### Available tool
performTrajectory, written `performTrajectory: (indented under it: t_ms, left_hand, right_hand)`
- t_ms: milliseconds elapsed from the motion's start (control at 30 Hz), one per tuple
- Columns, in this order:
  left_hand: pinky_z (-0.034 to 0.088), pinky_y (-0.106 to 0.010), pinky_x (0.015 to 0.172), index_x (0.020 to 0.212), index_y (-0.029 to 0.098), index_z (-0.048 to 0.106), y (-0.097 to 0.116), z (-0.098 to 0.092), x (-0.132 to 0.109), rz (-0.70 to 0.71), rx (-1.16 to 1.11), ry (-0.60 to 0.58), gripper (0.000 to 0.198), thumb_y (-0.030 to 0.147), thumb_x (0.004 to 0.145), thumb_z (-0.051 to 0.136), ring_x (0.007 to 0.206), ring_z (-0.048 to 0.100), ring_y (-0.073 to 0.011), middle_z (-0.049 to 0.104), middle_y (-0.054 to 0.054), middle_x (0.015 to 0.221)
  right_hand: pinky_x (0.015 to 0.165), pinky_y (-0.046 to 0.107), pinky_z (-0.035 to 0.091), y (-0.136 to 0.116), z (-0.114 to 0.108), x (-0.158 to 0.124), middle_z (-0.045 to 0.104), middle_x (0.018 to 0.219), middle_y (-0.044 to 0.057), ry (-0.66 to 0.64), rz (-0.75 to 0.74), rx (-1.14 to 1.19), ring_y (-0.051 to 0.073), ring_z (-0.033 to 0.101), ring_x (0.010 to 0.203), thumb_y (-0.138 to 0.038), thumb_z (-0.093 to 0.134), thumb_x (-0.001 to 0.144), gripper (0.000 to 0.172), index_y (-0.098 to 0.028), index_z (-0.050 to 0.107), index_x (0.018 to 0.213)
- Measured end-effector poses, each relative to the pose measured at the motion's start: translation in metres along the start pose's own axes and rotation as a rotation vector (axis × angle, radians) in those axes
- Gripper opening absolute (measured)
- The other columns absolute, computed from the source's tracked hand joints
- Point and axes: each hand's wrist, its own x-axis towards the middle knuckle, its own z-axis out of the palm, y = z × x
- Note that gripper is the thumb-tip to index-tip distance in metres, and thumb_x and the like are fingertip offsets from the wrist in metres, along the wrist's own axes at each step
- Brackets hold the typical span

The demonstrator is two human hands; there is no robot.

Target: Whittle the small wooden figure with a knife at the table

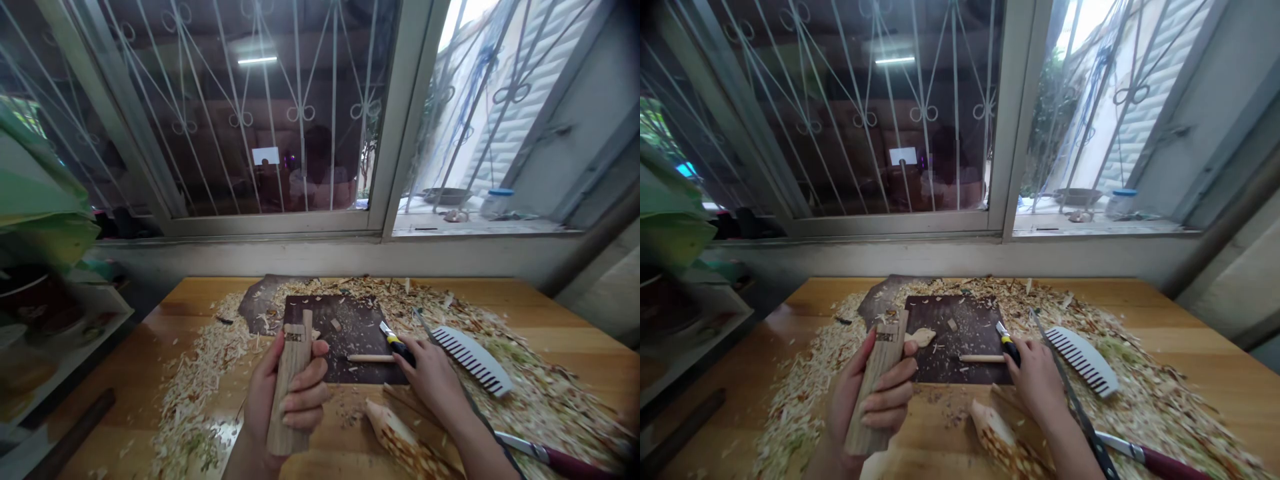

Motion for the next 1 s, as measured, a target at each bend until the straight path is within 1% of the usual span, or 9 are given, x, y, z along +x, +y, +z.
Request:
performTrajectory:
  t_ms: [100,367,500,633,733,800,867,933,1000]
  left_hand:
    - [0.016,-0.007,0.028,0.089,0.004,0.054,0.003,0.000,0.000,0.066,0.014,0.043,0.053,0.047,0.089,0.024,0.034,0.021,0.0009,0.025,0.008,0.052]
    - [0.022,-0.009,0.031,0.086,0.004,0.055,0.012,-0.008,0.001,0.211,0.045,0.180,0.051,0.042,0.091,0.021,0.037,0.028,-0.0006,0.026,0.007,0.054]
    - [0.025,-0.009,0.032,0.082,0.006,0.056,0.014,-0.010,0.002,0.268,0.040,0.239,0.049,0.042,0.090,0.024,0.037,0.031,-0.0012,0.029,0.007,0.053]
    - [0.023,-0.009,0.031,0.083,0.005,0.057,0.012,-0.011,0.004,0.275,0.069,0.243,0.049,0.041,0.090,0.025,0.036,0.030,-0.0009,0.029,0.007,0.052]
    - [0.023,-0.009,0.031,0.085,0.005,0.058,0.009,-0.010,0.005,0.274,0.101,0.223,0.048,0.041,0.090,0.028,0.035,0.029,-0.0008,0.030,0.007,0.052]
    - [0.024,-0.009,0.030,0.086,0.005,0.059,0.007,-0.010,0.005,0.263,0.116,0.215,0.047,0.041,0.090,0.029,0.035,0.028,-0.0008,0.030,0.007,0.052]
    - [0.025,-0.009,0.030,0.085,0.005,0.059,0.007,-0.010,0.005,0.257,0.128,0.213,0.046,0.041,0.089,0.030,0.035,0.027,-0.0009,0.029,0.007,0.052]
    - [0.025,-0.009,0.030,0.085,0.006,0.059,0.007,-0.009,0.005,0.260,0.135,0.216,0.045,0.041,0.089,0.031,0.035,0.027,-0.0010,0.029,0.007,0.052]
    - [0.025,-0.009,0.030,0.084,0.006,0.059,0.008,-0.009,0.004,0.271,0.133,0.220,0.046,0.041,0.089,0.031,0.035,0.027,-0.0010,0.029,0.006,0.053]
  right_hand:
    - [0.084,0.034,0.041,-0.009,0.000,0.000,0.062,0.097,0.012,0.019,-0.045,0.040,0.025,0.055,0.093,-0.025,0.050,0.082,0.030,-0.013,0.062,0.106]
    - [0.084,0.036,0.040,-0.018,-0.006,-0.003,0.066,0.092,0.010,-0.097,-0.058,0.052,0.027,0.054,0.094,-0.027,0.053,0.080,0.029,-0.014,0.066,0.103]
    - [0.083,0.037,0.038,-0.019,-0.004,-0.004,0.065,0.090,0.010,-0.104,-0.059,0.014,0.029,0.050,0.096,-0.026,0.058,0.075,0.026,-0.018,0.067,0.098]
    - [0.081,0.036,0.036,-0.021,-0.001,-0.007,0.061,0.088,0.009,-0.109,-0.034,-0.015,0.028,0.048,0.095,-0.021,0.059,0.072,0.014,-0.019,0.066,0.083]
    - [0.079,0.035,0.035,-0.022,0.000,-0.008,0.059,0.088,0.009,-0.114,-0.018,-0.020,0.028,0.047,0.093,-0.020,0.059,0.071,0.008,-0.019,0.063,0.078]
    - [0.079,0.034,0.035,-0.023,0.000,-0.008,0.058,0.088,0.009,-0.120,-0.015,-0.006,0.028,0.046,0.094,-0.019,0.059,0.071,0.008,-0.019,0.063,0.078]
    - [0.081,0.034,0.034,-0.023,-0.002,-0.008,0.059,0.089,0.010,-0.127,-0.019,0.014,0.028,0.046,0.097,-0.019,0.058,0.071,0.012,-0.019,0.064,0.082]
    - [0.082,0.034,0.033,-0.023,-0.008,-0.007,0.059,0.092,0.010,-0.128,-0.016,0.035,0.028,0.046,0.098,-0.019,0.057,0.073,0.016,-0.018,0.064,0.087]
    - [0.081,0.032,0.034,-0.023,-0.018,-0.006,0.060,0.093,0.010,-0.142,-0.020,0.070,0.026,0.048,0.096,-0.021,0.056,0.074,0.015,-0.018,0.064,0.087]
